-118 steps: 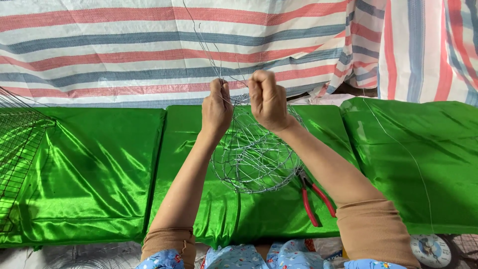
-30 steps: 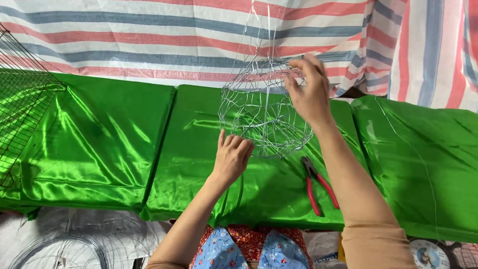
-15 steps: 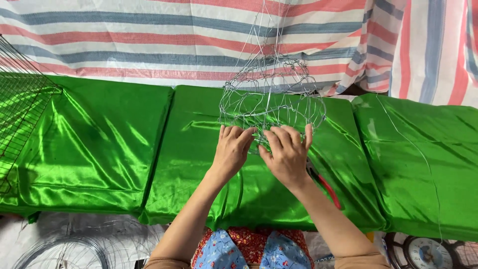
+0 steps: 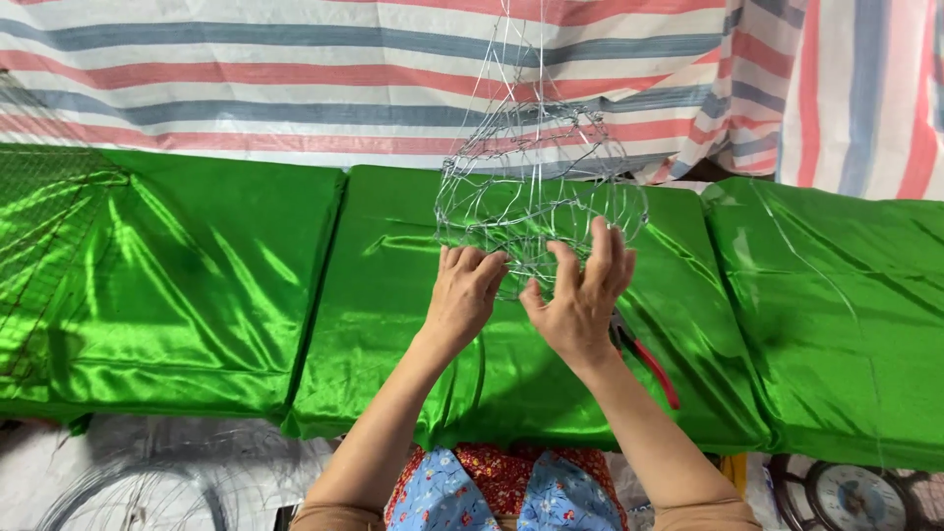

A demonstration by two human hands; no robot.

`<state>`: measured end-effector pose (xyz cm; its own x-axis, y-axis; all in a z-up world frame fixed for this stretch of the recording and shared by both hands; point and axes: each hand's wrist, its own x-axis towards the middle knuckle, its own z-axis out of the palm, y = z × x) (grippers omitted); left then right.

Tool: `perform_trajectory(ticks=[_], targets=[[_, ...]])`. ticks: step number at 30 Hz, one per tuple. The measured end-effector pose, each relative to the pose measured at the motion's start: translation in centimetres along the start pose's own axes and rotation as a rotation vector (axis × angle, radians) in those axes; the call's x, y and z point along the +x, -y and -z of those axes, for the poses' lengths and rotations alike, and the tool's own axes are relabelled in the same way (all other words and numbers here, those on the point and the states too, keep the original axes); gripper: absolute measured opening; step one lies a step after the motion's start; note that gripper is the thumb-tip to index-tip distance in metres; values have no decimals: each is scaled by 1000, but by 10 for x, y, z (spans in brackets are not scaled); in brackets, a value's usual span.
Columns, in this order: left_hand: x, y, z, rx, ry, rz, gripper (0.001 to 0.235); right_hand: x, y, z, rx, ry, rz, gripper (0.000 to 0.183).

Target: Attaching and weaving thin metal wires onto a wire mesh frame to build a structure.

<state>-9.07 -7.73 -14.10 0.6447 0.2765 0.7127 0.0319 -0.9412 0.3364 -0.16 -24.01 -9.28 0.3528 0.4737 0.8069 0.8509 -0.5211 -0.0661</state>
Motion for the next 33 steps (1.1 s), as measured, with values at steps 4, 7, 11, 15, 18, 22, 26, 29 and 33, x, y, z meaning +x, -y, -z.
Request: perform_trajectory(ticks=[4,7,11,15,18,22,26,29,33], targets=[[-3,6,2,-53,-28,31,12,-3,15,0,56,44,-60,39],[-2,4,13,-69,-54,5,9,-3,15,-3,90,43,-43,42],[-5,2,14,-56,-82,22,9,-8,15,-11,99,27,-9,50],[-4,2,17,-79,-103,25,7,-7,15,-11,90,42,-1,54],[-7,4,19,-97,-111,40,8,-7,14,-8,91,53,34,48],[-8,5,20,-119,-96,51,9,-5,10,-8,95,50,74,39],[-7,1,31,-150,-66,58,10,-4,5,-7,73,45,105,30],[-8,5,30,-176,-25,58,9,-3,0,-11,51,14,128,23],[-5,2,38,-242,4,106,22,-2,-1,-19,77,-46,146,24]])
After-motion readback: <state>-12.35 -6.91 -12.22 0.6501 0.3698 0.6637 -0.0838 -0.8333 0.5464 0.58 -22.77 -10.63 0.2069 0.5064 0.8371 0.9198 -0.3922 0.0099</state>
